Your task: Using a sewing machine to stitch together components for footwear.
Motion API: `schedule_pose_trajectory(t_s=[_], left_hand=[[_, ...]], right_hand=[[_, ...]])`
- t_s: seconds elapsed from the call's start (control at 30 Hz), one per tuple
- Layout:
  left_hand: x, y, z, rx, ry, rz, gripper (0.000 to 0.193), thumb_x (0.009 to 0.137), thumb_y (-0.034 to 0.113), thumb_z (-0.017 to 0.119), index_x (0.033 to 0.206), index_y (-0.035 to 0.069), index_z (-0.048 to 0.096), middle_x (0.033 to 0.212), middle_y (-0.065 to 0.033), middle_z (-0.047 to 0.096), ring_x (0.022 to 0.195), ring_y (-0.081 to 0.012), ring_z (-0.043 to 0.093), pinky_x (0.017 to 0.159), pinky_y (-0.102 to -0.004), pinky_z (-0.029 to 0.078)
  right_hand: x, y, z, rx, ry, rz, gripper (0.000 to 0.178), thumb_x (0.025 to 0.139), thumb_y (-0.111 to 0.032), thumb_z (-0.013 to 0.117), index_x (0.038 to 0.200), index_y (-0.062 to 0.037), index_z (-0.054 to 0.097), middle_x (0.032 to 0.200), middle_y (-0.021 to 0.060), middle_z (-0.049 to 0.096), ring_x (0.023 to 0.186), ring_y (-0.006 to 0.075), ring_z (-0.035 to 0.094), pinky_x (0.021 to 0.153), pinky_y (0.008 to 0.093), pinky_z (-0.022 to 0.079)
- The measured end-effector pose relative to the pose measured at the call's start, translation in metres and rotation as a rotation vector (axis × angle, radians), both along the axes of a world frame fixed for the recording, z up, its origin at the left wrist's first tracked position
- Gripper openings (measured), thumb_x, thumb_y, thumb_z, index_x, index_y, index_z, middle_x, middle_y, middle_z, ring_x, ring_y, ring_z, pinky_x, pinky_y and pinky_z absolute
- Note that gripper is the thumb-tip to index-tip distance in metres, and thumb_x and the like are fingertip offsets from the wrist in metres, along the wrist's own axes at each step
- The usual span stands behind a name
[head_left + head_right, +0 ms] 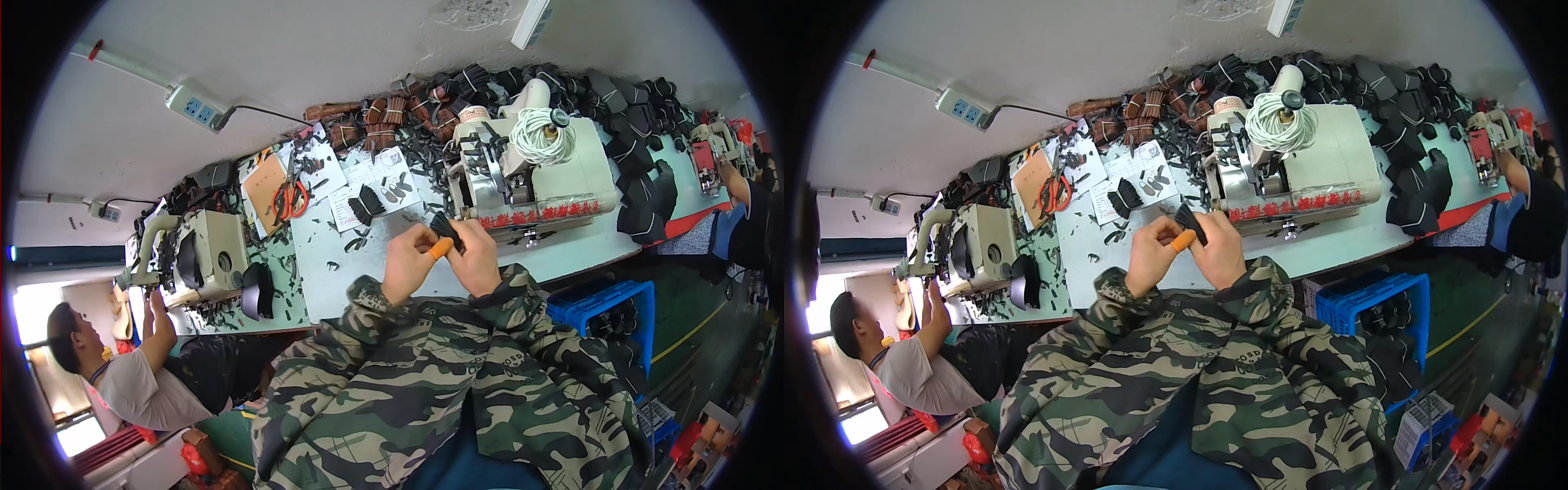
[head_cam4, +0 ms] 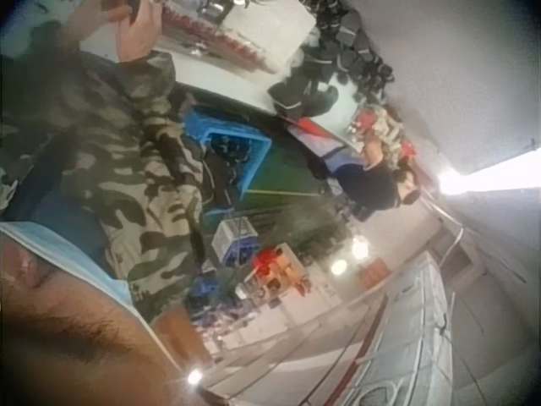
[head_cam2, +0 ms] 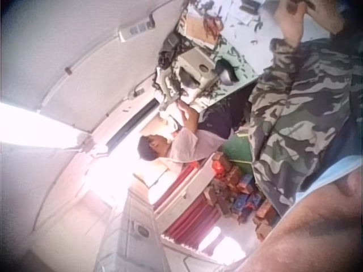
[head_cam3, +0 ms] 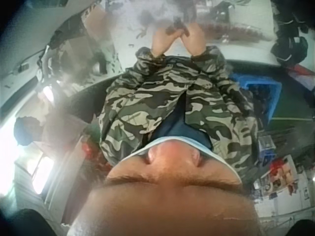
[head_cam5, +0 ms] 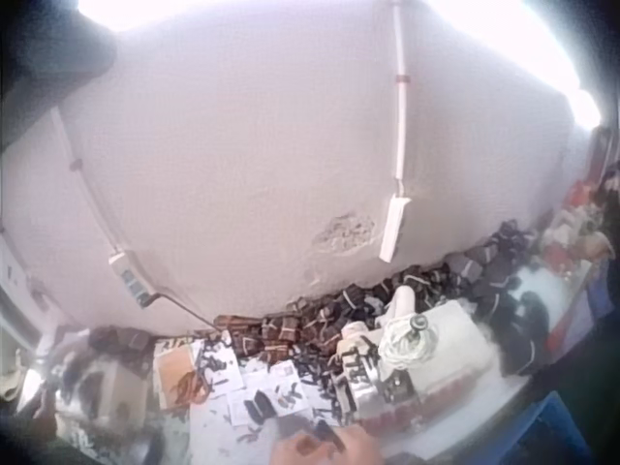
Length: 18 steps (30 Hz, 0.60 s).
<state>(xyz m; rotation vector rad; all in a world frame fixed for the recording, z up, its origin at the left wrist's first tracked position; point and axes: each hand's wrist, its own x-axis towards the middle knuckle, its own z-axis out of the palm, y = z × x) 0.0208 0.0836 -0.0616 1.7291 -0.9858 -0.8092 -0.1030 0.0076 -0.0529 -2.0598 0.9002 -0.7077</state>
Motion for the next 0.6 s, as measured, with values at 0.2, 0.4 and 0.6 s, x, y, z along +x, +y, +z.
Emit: schedule_pose_trajectory(t_s=[0.2,0.4,0.6], left_hand=[[-0.022,-0.001,0.016,-0.012,0.322,0.109,0.017,0.076,0.005,0.069,0.08,-0.005,0.056,0.071,-0.0061,0.061,0.067,-0.0079,0.057,0.059,-0.0209,0.047],[-0.029,-0.012,0.024,-0.059,0.547,0.014,0.009,0.078,0.001,0.065,0.083,-0.003,0.058,0.074,-0.0027,0.06,0.068,-0.0072,0.055,0.061,-0.0199,0.045],[-0.05,-0.037,0.034,-0.051,0.591,-0.055,0.008,0.079,0.002,0.065,0.081,0.001,0.058,0.073,-0.0003,0.059,0.066,-0.0054,0.052,0.06,-0.0189,0.041]], right_hand=[[-0.019,-0.006,0.02,0.103,-0.004,0.212,0.037,0.071,-0.007,0.066,0.105,-0.0004,0.055,0.088,0.0133,0.054,0.075,0.0303,0.057,0.064,0.0363,0.046],[-0.049,-0.032,0.042,0.311,-0.026,0.249,0.042,0.069,-0.011,0.073,0.107,0.0013,0.058,0.081,0.0083,0.055,0.062,0.0136,0.053,0.057,0.0256,0.043],[-0.078,-0.06,0.049,0.719,-0.114,0.203,0.035,0.072,-0.008,0.07,0.105,0.0025,0.06,0.077,0.0064,0.06,0.063,0.0086,0.054,0.055,0.023,0.044]])
